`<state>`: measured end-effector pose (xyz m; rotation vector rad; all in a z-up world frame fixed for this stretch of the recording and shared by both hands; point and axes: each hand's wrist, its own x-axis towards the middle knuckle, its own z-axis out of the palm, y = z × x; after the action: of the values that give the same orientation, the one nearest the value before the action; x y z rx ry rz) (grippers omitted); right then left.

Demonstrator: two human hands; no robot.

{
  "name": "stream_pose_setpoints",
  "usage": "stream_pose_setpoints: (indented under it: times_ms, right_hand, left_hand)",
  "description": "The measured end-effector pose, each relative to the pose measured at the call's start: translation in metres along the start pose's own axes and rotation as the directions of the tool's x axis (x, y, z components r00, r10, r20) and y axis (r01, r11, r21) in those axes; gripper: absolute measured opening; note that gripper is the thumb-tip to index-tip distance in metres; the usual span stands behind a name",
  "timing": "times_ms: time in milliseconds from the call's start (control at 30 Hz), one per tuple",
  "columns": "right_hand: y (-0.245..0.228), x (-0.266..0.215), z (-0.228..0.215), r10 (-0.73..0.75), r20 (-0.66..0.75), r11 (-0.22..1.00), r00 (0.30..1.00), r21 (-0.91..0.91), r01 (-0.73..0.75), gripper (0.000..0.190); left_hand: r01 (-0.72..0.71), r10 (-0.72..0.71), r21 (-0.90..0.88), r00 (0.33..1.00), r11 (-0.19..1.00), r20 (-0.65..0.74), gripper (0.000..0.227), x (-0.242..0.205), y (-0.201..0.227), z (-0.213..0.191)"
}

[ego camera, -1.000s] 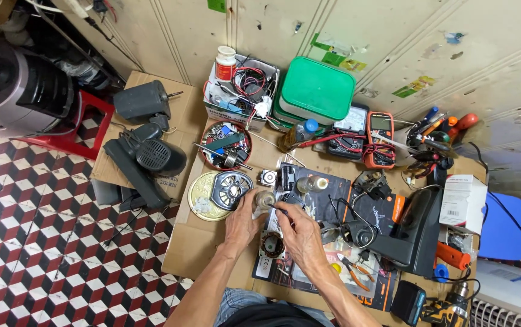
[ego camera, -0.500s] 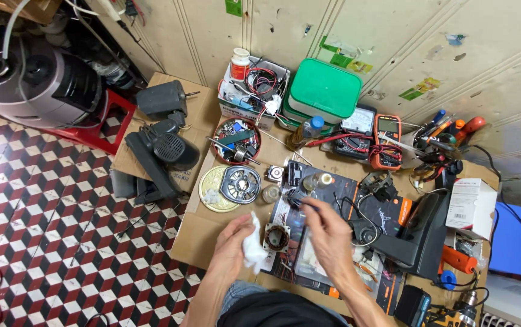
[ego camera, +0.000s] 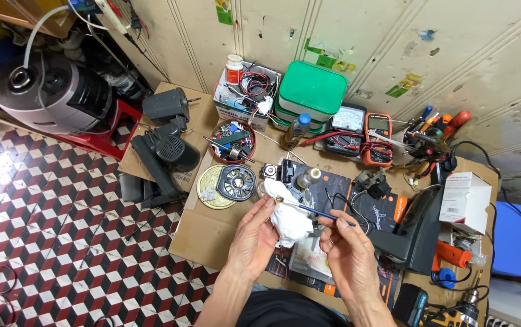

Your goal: The person tears off pieces of tissue paper and wipes small motor components on a cluttered workbench. They pour liquid from a plastic bottle onto a tissue, wipe parts with it, then pick up and turn over a motor stator housing to view its windings.

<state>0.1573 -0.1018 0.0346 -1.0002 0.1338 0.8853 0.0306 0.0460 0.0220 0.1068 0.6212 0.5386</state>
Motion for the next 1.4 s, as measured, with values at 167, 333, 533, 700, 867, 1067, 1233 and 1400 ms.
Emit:
stream_pose_setpoints:
  times_ms: [167, 333, 533, 700, 867, 1067, 1233, 1400]
  right_hand:
    - [-0.002, 0.001, -0.006, -0.012, 0.012, 0.999, 1.000, -0.033, 0.013, 0.033]
    - [-0.005, 0.002, -0.011, -0.036, 0.028, 0.998, 0.999, -0.052, 0.038, 0.033]
    - [-0.009, 0.002, -0.014, -0.066, 0.053, 0.998, 0.996, 0.006, 0.066, 0.030]
    - [-0.009, 0.003, -0.016, -0.076, 0.060, 0.997, 0.995, 0.009, 0.075, 0.030]
    - [-0.005, 0.001, -0.017, -0.064, 0.056, 0.998, 0.996, 0.024, 0.063, 0.031]
    - [-0.003, 0.000, -0.022, -0.016, 0.071, 1.000, 0.997, 0.025, 0.015, 0.030]
    - [-0.015, 0.008, -0.031, 0.057, 0.115, 0.963, 0.992, -0.268, -0.024, 0.028]
    - [-0.032, 0.009, -0.001, 0.174, 0.230, 0.692, 0.958, -0.721, 0.047, 0.032]
  left_hand:
    - [0.043, -0.038, -0.074, 0.997, 0.996, 0.072, 0.040, -0.007, -0.004, -0.001]
    - [0.076, -0.063, -0.084, 0.988, 0.994, 0.144, 0.051, -0.006, -0.009, -0.009]
    - [0.073, -0.067, -0.032, 0.986, 0.997, 0.154, 0.044, -0.009, -0.008, 0.005]
    - [-0.004, -0.007, 0.104, 0.994, 0.995, 0.112, 0.034, -0.002, -0.010, 0.009]
    - [-0.046, 0.022, 0.188, 0.992, 0.981, 0.126, 0.029, 0.001, -0.005, 0.015]
    - [-0.116, 0.091, 0.325, 0.992, 0.939, 0.091, 0.024, 0.012, -0.003, 0.006]
    - [-0.185, 0.177, 0.634, 0.981, 0.751, 0.077, 0.022, 0.006, 0.013, 0.017]
    - [-0.217, 0.112, 0.756, 0.976, 0.618, 0.189, 0.022, 0.001, 0.013, 0.023]
